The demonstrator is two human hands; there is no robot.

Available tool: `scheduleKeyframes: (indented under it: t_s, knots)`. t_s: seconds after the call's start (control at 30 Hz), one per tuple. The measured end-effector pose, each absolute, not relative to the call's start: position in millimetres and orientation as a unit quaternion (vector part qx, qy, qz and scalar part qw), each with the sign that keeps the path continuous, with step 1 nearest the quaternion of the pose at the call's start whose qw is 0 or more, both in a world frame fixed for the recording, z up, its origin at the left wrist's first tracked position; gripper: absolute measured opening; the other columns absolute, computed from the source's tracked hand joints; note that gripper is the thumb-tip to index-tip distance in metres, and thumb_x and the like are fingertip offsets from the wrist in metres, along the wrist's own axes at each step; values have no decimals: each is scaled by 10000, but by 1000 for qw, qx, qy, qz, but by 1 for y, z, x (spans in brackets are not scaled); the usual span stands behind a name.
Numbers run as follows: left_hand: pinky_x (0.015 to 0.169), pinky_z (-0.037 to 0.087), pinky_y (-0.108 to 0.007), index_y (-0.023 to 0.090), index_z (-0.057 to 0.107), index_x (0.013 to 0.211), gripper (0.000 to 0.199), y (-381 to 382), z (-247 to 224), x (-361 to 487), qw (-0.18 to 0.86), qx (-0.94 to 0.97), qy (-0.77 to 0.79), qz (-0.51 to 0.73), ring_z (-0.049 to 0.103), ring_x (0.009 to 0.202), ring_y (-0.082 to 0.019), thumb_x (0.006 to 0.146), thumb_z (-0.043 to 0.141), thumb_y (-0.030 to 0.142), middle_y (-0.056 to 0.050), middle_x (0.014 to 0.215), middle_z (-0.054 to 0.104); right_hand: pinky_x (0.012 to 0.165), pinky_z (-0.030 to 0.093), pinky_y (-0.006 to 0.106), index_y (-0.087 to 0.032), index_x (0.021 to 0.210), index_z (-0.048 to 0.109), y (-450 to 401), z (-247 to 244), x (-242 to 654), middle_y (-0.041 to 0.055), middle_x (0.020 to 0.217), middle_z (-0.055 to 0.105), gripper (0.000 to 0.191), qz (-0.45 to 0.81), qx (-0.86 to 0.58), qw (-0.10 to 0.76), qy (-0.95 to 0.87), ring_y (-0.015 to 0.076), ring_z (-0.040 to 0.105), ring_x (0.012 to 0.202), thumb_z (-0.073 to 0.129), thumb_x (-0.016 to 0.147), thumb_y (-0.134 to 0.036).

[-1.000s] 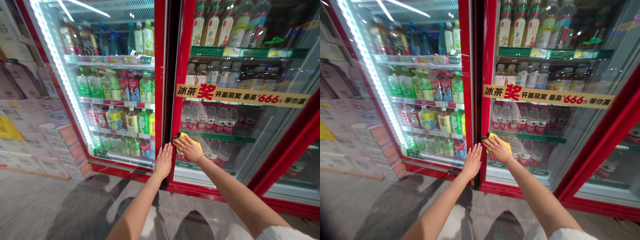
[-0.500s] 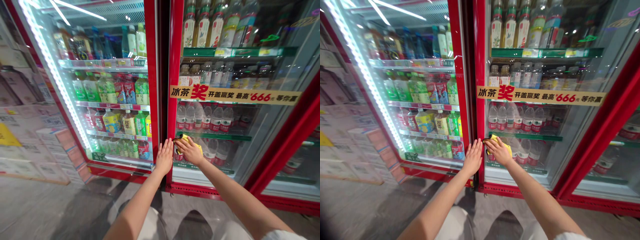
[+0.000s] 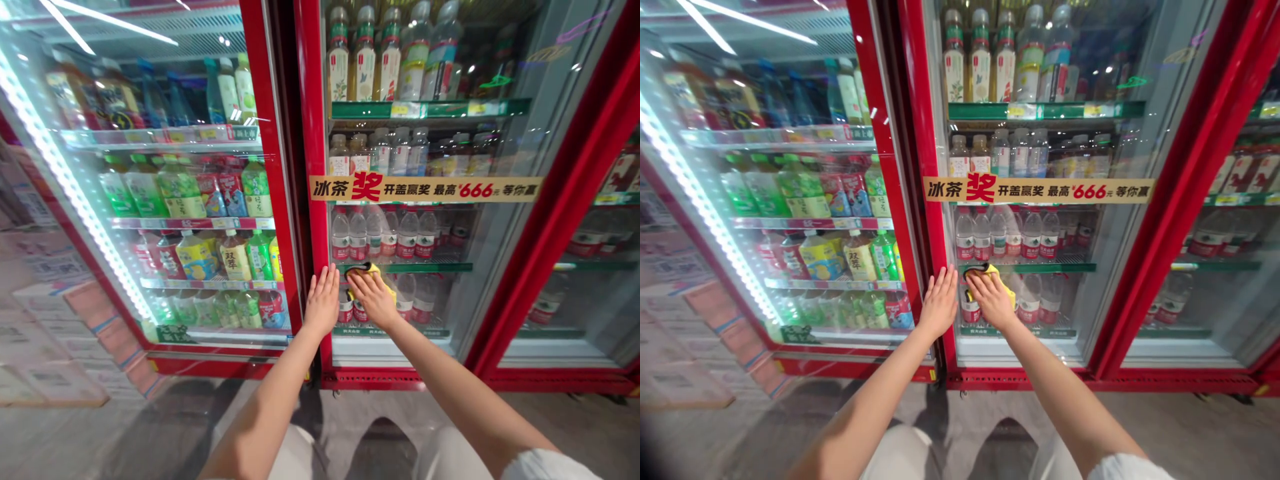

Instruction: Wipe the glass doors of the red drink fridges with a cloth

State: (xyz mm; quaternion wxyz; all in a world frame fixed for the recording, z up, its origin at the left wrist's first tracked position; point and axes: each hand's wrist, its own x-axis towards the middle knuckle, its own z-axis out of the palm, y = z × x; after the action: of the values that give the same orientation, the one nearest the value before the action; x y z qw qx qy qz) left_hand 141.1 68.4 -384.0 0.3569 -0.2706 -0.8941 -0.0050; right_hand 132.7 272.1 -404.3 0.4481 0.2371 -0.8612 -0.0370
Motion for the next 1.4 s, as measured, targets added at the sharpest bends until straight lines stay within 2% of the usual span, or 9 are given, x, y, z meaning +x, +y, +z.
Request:
scheduleKeyframes:
  t_s: [0.23,0.37,0.47,0.6,0.8,0.93,1.07,1.27,1.4]
  knots:
    - [1289,185,-547,97,86,1641,845,91,-381,137,349,-280,-894,2,74,1603,-278,895,481,153,-142,1720,122,1267,209,516,-245,1613,338,316,-365,130,50,1631,427,602,-14,177,460,-870,271,383,1488,409,1019,-174]
    - [1294,181,-533,108,148,1636,812,104,-381,137,333,-295,-895,9,76,1604,-275,897,482,151,-113,1725,126,1227,245,595,-224,1573,427,336,-407,143,91,1571,509,581,-1,77,459,-885,340,442,1432,422,997,-151]
    - [1295,172,-537,123,134,1640,829,109,-384,137,327,-305,-894,13,65,1606,-268,891,487,148,-105,1726,135,1223,277,574,-239,1553,460,332,-425,148,61,1553,535,561,-21,126,428,-895,322,491,1383,438,998,-159]
    - [1298,145,-553,134,91,1645,867,116,-382,136,320,-311,-895,18,42,1607,-271,882,500,141,-104,1728,130,1262,233,513,-296,1594,377,344,-387,143,11,1606,468,591,-26,178,432,-884,264,424,1449,431,1016,-182]
    - [1297,125,-563,150,74,1647,918,132,-382,135,296,-328,-897,21,30,1608,-278,866,557,166,-110,1732,98,1225,257,603,-204,1573,425,382,-394,150,112,1625,427,593,54,-33,444,-894,341,330,1509,425,983,-140]
    - [1301,105,-559,139,112,1643,862,139,-384,137,290,-336,-896,18,17,1608,-261,883,518,150,-100,1728,140,1255,219,599,-279,1555,456,373,-418,159,50,1581,501,580,29,85,386,-918,312,415,1462,444,990,-152]
    - [1305,84,-555,148,91,1646,882,152,-383,135,288,-359,-888,25,3,1608,-248,878,525,145,-92,1728,142,1290,174,536,-348,1591,373,385,-387,152,-18,1622,443,612,6,164,405,-899,257,365,1499,436,1009,-167]
    - [1282,70,-625,129,98,1643,883,172,-388,133,279,-356,-892,11,-17,1606,-284,876,535,159,-131,1729,76,1220,272,615,-205,1592,387,420,-415,152,117,1634,410,591,87,-97,470,-873,350,271,1542,345,1005,-147]
    - [1235,15,-723,179,138,1643,874,183,-394,135,275,-364,-890,15,-4,1605,-309,867,538,137,-122,1727,76,1231,233,638,-228,1577,417,407,-446,156,105,1607,458,590,53,-6,406,-912,359,312,1522,399,991,-157]
